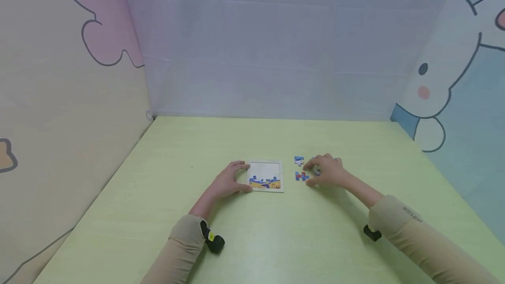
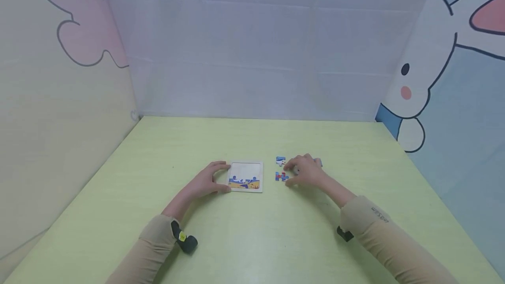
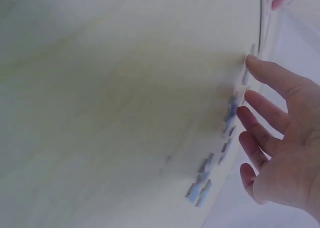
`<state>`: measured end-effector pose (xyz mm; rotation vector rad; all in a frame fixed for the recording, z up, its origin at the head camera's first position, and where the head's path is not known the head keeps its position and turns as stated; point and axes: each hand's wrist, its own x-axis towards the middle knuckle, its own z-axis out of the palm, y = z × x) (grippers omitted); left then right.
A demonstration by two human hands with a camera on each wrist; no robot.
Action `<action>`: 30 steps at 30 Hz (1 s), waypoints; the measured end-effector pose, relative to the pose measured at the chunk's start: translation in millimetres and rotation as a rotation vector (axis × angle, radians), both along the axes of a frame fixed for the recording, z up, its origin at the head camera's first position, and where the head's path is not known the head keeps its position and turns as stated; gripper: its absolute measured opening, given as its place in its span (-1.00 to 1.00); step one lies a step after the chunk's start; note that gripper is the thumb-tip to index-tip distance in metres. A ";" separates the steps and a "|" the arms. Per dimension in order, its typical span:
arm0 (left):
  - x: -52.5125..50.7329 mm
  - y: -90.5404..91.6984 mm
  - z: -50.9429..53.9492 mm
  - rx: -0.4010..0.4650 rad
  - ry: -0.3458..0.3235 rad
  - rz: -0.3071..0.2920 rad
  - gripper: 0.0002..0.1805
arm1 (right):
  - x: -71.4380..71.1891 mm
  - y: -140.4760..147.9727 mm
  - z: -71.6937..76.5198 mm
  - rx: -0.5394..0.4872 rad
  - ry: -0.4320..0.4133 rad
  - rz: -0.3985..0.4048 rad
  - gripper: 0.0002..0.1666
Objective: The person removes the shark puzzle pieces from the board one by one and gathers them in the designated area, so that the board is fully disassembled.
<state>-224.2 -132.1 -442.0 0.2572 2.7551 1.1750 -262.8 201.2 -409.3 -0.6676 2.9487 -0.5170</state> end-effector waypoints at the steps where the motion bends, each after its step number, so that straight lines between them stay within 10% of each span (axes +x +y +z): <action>1: -0.1 -0.1 0.0 0.000 0.000 -0.001 -0.19 | -0.4 -0.1 2.8 0.004 -0.008 0.002 -0.46; 12: 0.3 -0.2 1.9 0.013 0.001 -0.004 -0.18 | -1.1 -7.6 20.6 -0.059 -0.009 0.015 -0.36; 30: 1.0 0.4 2.5 0.017 -0.002 -0.007 -0.18 | 14.9 -60.4 -7.6 -0.182 0.074 0.141 -0.49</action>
